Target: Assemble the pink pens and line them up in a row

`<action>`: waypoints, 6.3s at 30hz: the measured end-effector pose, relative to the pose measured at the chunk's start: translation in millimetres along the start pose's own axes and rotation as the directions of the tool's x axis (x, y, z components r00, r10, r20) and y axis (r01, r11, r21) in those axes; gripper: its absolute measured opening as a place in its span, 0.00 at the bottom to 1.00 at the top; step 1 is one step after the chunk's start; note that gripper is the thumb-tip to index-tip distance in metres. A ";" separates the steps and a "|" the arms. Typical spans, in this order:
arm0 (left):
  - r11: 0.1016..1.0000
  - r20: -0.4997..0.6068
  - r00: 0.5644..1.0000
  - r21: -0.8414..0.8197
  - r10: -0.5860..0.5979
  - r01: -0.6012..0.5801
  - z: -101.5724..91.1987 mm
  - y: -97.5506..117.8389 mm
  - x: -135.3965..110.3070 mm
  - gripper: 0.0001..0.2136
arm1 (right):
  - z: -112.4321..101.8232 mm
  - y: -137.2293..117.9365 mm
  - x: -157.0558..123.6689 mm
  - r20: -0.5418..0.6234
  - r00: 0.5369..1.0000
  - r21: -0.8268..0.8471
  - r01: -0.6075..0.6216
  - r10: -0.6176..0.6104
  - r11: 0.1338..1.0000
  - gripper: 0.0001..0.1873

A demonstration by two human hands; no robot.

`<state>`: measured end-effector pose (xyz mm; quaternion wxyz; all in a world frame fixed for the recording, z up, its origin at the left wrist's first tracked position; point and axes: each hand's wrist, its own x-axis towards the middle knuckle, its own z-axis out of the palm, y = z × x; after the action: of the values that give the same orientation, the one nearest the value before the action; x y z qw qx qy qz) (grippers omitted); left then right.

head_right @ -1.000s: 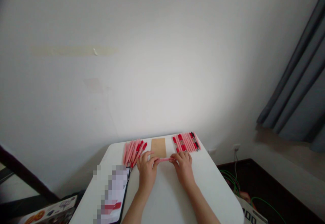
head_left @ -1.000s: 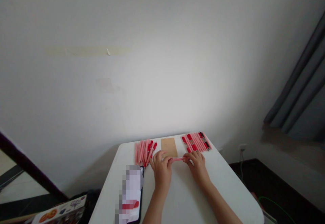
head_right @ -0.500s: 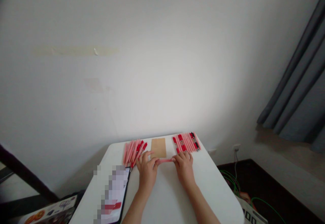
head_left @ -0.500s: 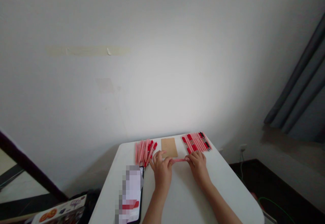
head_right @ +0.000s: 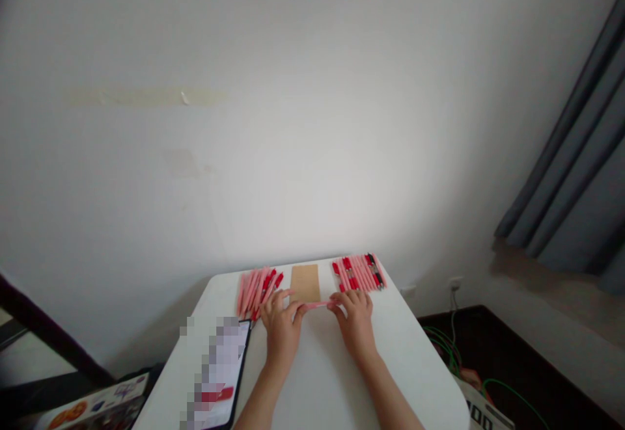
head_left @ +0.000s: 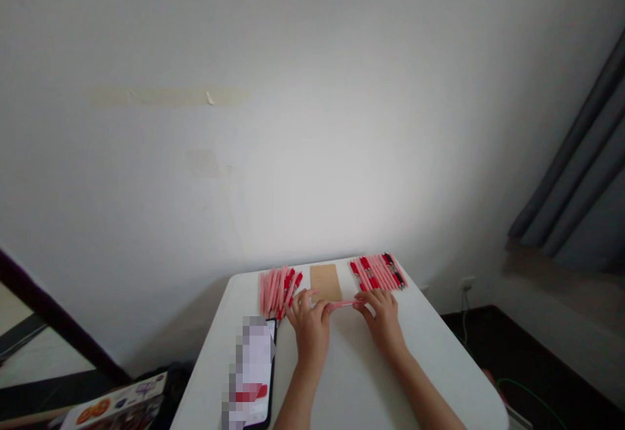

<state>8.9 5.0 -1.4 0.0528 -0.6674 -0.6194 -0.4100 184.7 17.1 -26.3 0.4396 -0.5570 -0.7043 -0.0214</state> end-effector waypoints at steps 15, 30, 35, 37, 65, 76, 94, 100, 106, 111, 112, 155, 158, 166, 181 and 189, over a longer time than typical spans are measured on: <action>1.000 -0.046 0.999 -0.004 0.019 -0.019 -5.2 2.4 1.1 0.05 | -0.9 1.0 -0.4 0.030 0.999 -0.012 -0.025 0.026 1.000 0.18; 0.999 -0.089 0.996 -0.012 0.030 -0.031 0.0 -2.0 -0.3 0.05 | 6.1 10.0 1.5 -0.015 0.999 0.159 -0.042 0.045 0.986 0.19; 1.000 -0.101 0.995 -0.014 0.020 -0.021 -0.6 -2.3 0.7 0.07 | 5.9 10.2 1.2 -0.032 0.995 0.147 -0.089 0.095 0.985 0.19; 1.000 -0.096 0.995 -0.012 0.021 -0.022 -0.3 -3.0 1.0 0.07 | 5.4 8.9 1.2 -0.019 0.994 0.200 -0.102 0.108 0.974 0.19; 0.995 0.271 0.961 0.057 0.059 -0.077 19.4 -6.6 -12.2 0.15 | -11.3 5.1 17.1 0.510 0.754 0.813 -0.265 0.414 -0.518 0.16; 0.988 0.326 0.944 0.119 0.056 -0.099 18.4 -7.2 -13.9 0.16 | -17.2 5.5 16.0 0.529 0.778 0.765 -0.265 0.339 -0.587 0.12; 0.990 0.351 0.935 0.112 0.047 -0.091 16.8 -5.9 -12.8 0.16 | -19.6 2.1 17.0 0.519 0.784 0.774 -0.260 0.342 -0.577 0.13; 0.989 0.333 0.941 0.106 0.062 -0.103 18.0 -7.2 -14.0 0.16 | -21.5 0.3 16.4 0.525 0.781 0.767 -0.264 0.337 -0.585 0.18; 0.989 0.330 0.942 0.109 0.062 -0.103 17.4 -6.8 -13.2 0.16 | -22.5 0.6 16.5 0.512 0.778 0.808 -0.293 0.364 -0.511 0.14; 0.991 0.346 0.937 0.101 0.049 -0.089 17.3 -6.0 -13.0 0.16 | -19.7 3.5 17.1 0.495 0.781 0.816 -0.267 0.380 -0.513 0.13; 0.991 0.343 0.938 0.098 0.049 -0.087 17.3 -5.9 -13.1 0.16 | -19.4 3.7 17.4 0.492 0.781 0.817 -0.261 0.386 -0.514 0.14; 0.995 0.171 0.984 0.074 0.047 -0.060 11.7 -10.6 -3.0 0.12 | -10.2 -4.0 8.9 0.262 0.828 0.931 -0.351 0.496 0.095 0.15; 0.989 0.164 0.986 0.137 0.036 -0.059 14.8 -13.1 -5.4 0.13 | -13.1 -7.5 9.1 0.272 0.846 0.921 -0.367 0.459 0.129 0.16; 0.998 0.259 0.964 -0.005 0.064 -0.065 15.0 -13.1 -3.7 0.11 | -8.5 -8.2 8.4 0.242 0.883 0.825 -0.405 0.401 0.393 0.16; 1.000 0.327 0.944 -0.008 0.031 -0.030 16.8 -16.4 -3.7 0.20 | -6.0 -4.5 16.1 0.293 0.939 0.595 -0.325 0.178 0.735 0.15; 1.000 0.375 0.927 -0.025 0.010 -0.001 11.4 -17.5 -0.5 0.21 | 9.9 -2.8 18.5 0.230 0.972 0.543 -0.171 0.050 0.822 0.05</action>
<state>-0.7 15.2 -16.8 -0.0734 -0.7357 -0.6113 -0.2823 176.7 35.4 -19.2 0.5086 -0.4431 -0.6874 0.2690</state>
